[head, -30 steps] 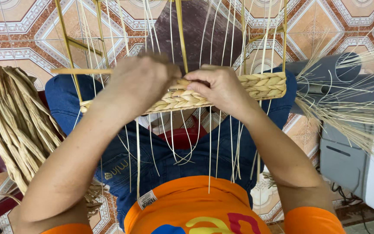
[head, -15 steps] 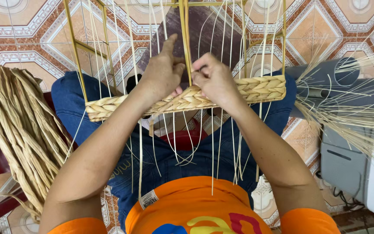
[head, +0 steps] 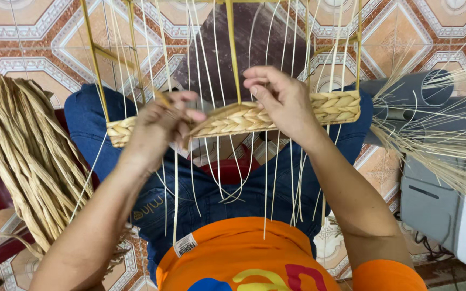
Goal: The person weaves dried palm leaves into a basket frame using both hands. They interlace the leaves through vertical supports, gradually building up the basket's side wall in a consistent braided pattern.
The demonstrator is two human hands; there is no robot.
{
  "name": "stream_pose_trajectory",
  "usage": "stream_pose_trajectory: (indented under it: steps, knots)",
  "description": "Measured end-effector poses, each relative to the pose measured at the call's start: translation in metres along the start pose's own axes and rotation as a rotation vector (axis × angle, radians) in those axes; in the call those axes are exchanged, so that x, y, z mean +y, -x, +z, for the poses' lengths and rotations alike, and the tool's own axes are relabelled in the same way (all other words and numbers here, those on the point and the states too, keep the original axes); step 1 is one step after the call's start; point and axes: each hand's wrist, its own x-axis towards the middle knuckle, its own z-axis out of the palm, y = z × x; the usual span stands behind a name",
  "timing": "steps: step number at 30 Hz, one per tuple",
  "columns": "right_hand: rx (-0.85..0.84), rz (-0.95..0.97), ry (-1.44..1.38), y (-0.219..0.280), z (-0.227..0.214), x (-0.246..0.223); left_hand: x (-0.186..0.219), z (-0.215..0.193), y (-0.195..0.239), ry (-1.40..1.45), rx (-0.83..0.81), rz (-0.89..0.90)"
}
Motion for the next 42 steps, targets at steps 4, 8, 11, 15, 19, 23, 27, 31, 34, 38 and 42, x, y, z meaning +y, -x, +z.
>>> stream_pose_trajectory:
  steps: [4, 8, 11, 15, 19, 23, 27, 31, 34, 38, 42]
  knots:
    - [-0.081, -0.408, 0.323, 0.013, 0.013, -0.005, 0.015, -0.020, 0.012, -0.222, 0.172, 0.056]
    - [-0.041, -0.372, 0.315, -0.001, 0.029, 0.001, 0.030, -0.027, 0.031, -0.546, 0.083, 0.023]
    - [-0.067, -0.229, 0.284, -0.009, 0.034, 0.007, 0.027, -0.011, 0.031, -0.684, 0.062, 0.463]
    - [-0.145, -0.071, 0.187, -0.013, 0.025, 0.003, 0.029, 0.026, -0.023, -1.107, -0.071, 0.460]
    - [-0.162, 0.027, 0.042, -0.012, 0.019, -0.006, 0.036, 0.039, -0.071, -0.942, -0.232, 0.067]
    - [-0.130, 0.298, -0.127, -0.020, 0.016, -0.012, 0.030, 0.031, -0.069, -0.775, -0.120, 0.294]
    - [-0.112, 0.130, 0.057, -0.017, 0.028, -0.012, 0.016, 0.028, -0.041, -0.594, -0.160, 0.526]
    - [-0.129, -0.094, 0.197, -0.015, 0.032, -0.014, 0.018, 0.024, -0.016, -0.781, 0.003, 0.887]
    - [-0.185, 0.030, 0.043, -0.008, 0.028, -0.015, 0.017, 0.021, -0.002, -1.026, 0.148, 0.858]
    - [-0.036, 0.139, -0.064, -0.006, 0.035, -0.016, 0.013, 0.013, 0.007, -1.188, 0.175, 0.608]
    - [0.033, 0.125, 0.048, -0.007, 0.045, -0.016, 0.009, 0.009, 0.015, -1.221, 0.185, 0.614]
